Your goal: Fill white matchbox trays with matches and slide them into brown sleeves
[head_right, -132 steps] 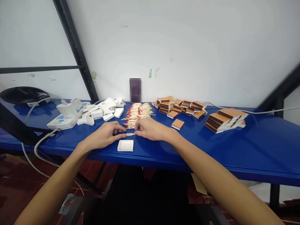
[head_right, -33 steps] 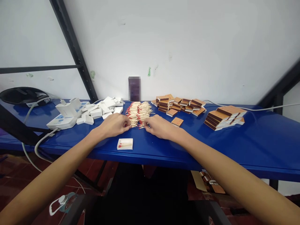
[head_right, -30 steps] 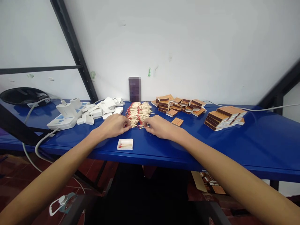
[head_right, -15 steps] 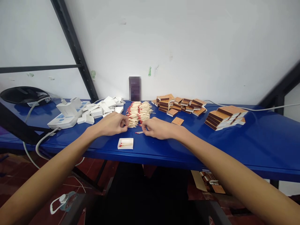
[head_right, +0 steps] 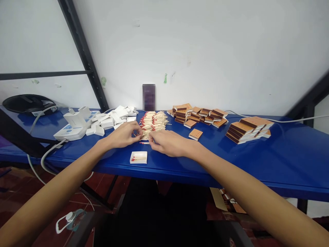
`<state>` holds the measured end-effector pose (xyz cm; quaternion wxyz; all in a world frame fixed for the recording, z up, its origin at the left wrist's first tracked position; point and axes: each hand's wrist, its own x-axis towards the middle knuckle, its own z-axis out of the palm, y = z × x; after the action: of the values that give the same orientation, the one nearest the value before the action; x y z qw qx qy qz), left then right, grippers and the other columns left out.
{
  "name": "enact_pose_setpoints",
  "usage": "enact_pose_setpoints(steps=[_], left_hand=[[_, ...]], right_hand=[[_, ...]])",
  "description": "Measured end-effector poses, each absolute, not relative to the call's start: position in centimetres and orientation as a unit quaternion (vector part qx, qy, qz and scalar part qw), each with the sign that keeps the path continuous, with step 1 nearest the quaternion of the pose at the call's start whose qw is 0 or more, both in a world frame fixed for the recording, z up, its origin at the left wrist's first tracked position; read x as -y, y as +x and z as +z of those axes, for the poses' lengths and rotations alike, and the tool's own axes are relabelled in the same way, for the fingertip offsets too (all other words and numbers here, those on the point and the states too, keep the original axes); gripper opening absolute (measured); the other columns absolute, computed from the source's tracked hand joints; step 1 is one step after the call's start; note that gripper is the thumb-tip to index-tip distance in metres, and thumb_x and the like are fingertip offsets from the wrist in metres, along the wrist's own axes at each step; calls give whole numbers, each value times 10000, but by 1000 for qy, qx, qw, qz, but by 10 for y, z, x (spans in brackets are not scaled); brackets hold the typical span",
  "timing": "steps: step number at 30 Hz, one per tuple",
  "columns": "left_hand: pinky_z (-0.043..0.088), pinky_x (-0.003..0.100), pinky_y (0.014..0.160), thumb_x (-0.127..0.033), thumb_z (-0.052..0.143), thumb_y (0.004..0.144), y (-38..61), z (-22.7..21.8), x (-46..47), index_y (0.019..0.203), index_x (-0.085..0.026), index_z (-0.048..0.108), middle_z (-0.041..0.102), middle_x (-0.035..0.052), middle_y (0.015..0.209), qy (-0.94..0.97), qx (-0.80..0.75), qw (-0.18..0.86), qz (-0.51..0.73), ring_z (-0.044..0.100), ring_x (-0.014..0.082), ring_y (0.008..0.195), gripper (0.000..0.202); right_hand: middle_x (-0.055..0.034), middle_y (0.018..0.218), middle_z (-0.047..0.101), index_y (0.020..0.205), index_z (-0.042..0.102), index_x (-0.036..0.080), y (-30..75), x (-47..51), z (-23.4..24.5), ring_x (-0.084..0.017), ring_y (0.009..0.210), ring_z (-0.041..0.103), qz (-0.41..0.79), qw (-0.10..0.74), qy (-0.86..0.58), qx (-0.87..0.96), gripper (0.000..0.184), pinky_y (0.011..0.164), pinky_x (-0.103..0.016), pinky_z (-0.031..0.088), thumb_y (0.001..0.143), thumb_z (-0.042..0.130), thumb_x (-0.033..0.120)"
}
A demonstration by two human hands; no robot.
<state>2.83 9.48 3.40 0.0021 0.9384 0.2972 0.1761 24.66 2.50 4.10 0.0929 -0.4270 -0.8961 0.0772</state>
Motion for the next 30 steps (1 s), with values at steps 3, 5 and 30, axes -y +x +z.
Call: enact_pose_setpoints(steps=[3,5,30], left_hand=[[419,298,741,-204,550,851,27,30,-97,799,-158,665,639,56,876,934,-289,-7,211,584,183,819,134],[426,299,747,-201,565,855,27,26,-99,811,-157,673,640,55,879,932,-281,-12,229,586,186,831,124],[422,222,649,-148,616,806,18,33,-74,830,-153,730,713,0,759,940,-240,120,210,577,99,647,117]], right_hand=[[-13,723,579,887,527,189,237,-18,43,-131,596,432,88,83,-413,903,134,580,-264,274,943,438,272],[-1,702,565,860,518,194,231,-14,43,-126,585,423,96,70,-406,906,113,572,-262,267,929,452,254],[-10,805,606,1003,645,198,253,-9,37,-136,681,515,121,112,-372,914,155,643,-255,367,911,521,210]])
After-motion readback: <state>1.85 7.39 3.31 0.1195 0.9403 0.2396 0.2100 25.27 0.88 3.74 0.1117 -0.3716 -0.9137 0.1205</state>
